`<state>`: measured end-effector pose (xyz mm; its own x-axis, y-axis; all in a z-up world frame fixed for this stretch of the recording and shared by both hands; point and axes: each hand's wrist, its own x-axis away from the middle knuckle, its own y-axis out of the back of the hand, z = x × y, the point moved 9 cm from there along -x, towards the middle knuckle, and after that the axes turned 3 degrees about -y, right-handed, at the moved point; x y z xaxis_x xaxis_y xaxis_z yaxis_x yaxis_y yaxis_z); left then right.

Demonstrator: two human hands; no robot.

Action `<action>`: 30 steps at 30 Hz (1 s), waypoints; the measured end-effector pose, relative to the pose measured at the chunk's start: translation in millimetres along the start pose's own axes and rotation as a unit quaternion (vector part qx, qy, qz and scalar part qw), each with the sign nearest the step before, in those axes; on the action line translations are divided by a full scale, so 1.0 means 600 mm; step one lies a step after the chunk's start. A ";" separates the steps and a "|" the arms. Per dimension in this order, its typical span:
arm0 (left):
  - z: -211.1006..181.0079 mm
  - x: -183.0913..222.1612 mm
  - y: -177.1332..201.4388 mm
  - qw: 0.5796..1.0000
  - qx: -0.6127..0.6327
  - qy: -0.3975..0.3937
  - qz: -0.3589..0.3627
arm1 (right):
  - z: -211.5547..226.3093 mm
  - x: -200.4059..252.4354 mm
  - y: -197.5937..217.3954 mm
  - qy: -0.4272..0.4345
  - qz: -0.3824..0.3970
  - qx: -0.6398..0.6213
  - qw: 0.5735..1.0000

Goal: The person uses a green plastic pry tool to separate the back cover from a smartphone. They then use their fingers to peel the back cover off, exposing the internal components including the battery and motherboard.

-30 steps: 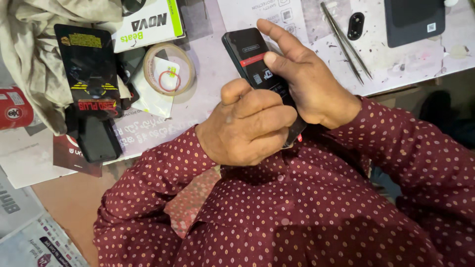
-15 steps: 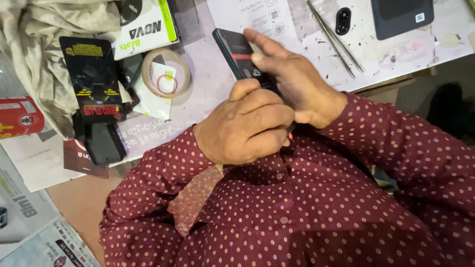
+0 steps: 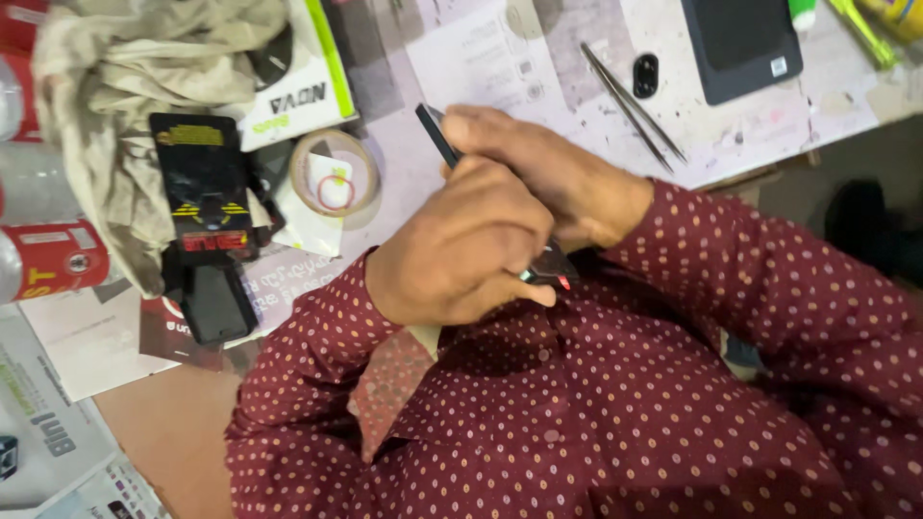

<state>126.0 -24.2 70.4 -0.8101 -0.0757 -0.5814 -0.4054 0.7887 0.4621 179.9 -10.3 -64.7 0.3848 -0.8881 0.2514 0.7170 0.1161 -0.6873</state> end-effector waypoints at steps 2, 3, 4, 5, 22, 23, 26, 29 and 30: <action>0.012 0.007 0.034 0.997 0.014 0.049 -0.054 | 0.013 0.002 -0.023 0.066 0.062 0.035 0.995; 0.020 0.011 0.053 0.992 0.052 0.071 -0.091 | 0.015 0.004 -0.025 0.073 0.062 0.043 0.994; 0.027 0.015 0.071 0.983 0.092 0.092 -0.129 | 0.017 0.006 -0.029 0.081 0.063 0.050 0.994; 0.034 0.020 0.088 0.972 0.124 0.107 -0.167 | 0.011 0.007 -0.026 0.063 0.032 0.046 0.996; 0.133 0.035 0.118 0.861 0.382 0.146 -0.304 | 0.017 0.034 0.026 0.241 0.052 0.302 0.921; 0.134 0.035 0.118 0.874 0.363 0.144 -0.289 | 0.020 0.035 0.031 0.253 0.036 0.339 0.905; 0.138 0.041 0.120 0.893 0.326 0.156 -0.269 | 0.025 0.040 0.035 0.268 0.007 0.387 0.882; 0.140 0.044 0.123 0.894 0.317 0.175 -0.262 | 0.029 0.035 0.027 0.266 0.003 0.422 0.867; 0.139 0.045 0.122 0.898 0.311 0.177 -0.256 | 0.028 0.035 0.025 0.260 0.002 0.437 0.861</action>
